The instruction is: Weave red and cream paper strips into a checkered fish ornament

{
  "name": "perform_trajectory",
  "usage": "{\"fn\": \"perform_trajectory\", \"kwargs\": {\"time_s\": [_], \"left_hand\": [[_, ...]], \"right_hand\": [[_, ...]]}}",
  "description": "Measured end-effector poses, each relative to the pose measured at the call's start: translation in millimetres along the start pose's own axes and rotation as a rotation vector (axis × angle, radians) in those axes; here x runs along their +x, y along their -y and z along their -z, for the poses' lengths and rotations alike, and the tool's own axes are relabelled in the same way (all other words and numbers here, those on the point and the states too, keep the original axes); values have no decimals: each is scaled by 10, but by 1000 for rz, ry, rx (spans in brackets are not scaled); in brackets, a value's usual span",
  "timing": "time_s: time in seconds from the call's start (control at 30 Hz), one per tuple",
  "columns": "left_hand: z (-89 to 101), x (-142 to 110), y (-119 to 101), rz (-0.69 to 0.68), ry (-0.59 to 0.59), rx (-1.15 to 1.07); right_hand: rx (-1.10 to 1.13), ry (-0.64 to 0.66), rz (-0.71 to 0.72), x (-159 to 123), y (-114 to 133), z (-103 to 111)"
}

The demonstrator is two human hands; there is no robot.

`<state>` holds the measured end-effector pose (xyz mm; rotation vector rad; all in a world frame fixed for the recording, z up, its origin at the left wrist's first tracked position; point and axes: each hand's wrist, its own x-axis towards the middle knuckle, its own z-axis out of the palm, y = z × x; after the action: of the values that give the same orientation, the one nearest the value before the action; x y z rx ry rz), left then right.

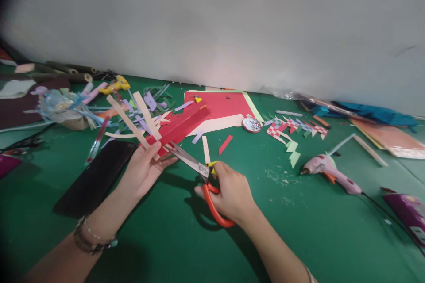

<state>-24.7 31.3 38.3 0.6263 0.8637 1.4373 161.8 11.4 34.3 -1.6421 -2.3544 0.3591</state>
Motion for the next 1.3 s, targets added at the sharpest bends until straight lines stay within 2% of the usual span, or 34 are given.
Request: {"fn": "perform_trajectory", "kwargs": {"time_s": [0.43, 0.73, 0.97, 1.3], "left_hand": [[55, 13, 103, -118, -46, 113], [70, 24, 145, -121, -83, 91], [93, 28, 164, -104, -72, 105], [92, 37, 171, -96, -47, 112]], "right_hand": [[25, 12, -20, 13, -21, 30], [40, -1, -12, 12, -20, 28], [57, -35, 19, 11, -27, 8], [74, -12, 11, 17, -25, 7]]}}
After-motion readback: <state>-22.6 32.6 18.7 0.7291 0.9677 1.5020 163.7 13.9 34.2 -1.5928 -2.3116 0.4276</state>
